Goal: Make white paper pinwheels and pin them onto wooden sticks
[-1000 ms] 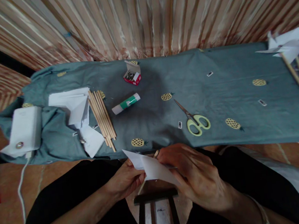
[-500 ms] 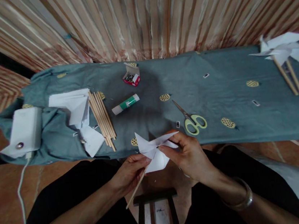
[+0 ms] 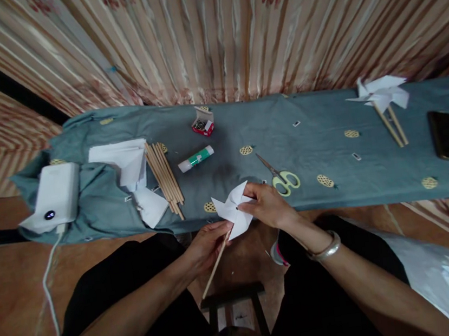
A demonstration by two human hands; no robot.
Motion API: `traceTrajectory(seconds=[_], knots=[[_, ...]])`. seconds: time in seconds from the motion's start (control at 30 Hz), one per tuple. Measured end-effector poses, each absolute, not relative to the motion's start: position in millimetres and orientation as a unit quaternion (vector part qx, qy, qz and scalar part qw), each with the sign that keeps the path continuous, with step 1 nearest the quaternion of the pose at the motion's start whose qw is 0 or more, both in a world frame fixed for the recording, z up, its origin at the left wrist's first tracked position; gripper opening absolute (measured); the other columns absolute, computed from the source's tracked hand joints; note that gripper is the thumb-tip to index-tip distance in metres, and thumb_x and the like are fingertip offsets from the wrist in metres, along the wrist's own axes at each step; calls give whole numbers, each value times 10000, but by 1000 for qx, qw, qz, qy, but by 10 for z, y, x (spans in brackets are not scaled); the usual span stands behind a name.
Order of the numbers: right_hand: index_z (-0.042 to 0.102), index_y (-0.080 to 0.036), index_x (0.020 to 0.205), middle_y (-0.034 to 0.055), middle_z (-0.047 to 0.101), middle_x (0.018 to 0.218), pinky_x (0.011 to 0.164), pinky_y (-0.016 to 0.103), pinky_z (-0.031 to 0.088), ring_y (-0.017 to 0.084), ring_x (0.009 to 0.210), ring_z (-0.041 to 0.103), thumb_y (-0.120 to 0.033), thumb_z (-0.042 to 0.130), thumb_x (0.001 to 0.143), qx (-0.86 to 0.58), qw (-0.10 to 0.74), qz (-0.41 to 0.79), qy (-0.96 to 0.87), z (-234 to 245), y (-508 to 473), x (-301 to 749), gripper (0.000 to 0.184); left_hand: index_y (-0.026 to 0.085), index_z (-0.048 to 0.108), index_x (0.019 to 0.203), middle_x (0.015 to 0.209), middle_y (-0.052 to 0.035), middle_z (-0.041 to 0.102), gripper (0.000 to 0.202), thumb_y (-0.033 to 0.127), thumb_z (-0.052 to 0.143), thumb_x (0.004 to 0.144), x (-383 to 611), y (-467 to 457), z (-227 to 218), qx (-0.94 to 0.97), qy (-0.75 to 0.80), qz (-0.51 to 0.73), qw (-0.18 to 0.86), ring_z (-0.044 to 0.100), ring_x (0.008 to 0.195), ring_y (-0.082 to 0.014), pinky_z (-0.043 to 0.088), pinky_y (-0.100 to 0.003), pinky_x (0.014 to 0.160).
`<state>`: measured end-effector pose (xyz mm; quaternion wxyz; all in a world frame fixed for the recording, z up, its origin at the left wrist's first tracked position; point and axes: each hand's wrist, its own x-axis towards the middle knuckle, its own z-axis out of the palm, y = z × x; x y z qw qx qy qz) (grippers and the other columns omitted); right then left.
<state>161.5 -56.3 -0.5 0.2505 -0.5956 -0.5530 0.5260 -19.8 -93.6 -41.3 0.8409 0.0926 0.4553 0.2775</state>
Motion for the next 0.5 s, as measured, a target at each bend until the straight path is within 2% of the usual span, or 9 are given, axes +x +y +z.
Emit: traceTrajectory(seconds=[0.1,0.27,0.37,0.5], knots=[[666,-199,799,20,749,851,707,289,515,199,808,684,-200,629,690,-590,200,483,-615,78,-494,1607,115,69,725,687,607,-15,635,159,178,838,658,-190,-916,-362,94,454,277,842,516,503,-34,430,-130,493],[664,-183,792,13,742,815,651,260,490,184,760,676,-149,618,681,-564,105,482,-663,173,-322,1598,125,65,720,668,644,-45,669,67,95,763,711,-162,-891,-353,92,473,281,830,534,508,-38,415,-142,509],[672,-178,805,5,737,815,656,243,466,171,760,669,-143,632,685,-549,58,460,-696,223,-223,1589,131,76,717,649,652,-46,679,82,93,732,728,-152,-893,-392,97,463,288,832,547,522,-49,424,-157,540],[691,-176,817,2,720,766,621,236,428,163,739,648,-166,645,710,-531,-12,422,-734,279,-125,1580,117,96,721,656,649,-39,684,70,123,780,683,-150,-908,-423,107,463,283,833,549,541,-62,428,-183,573]])
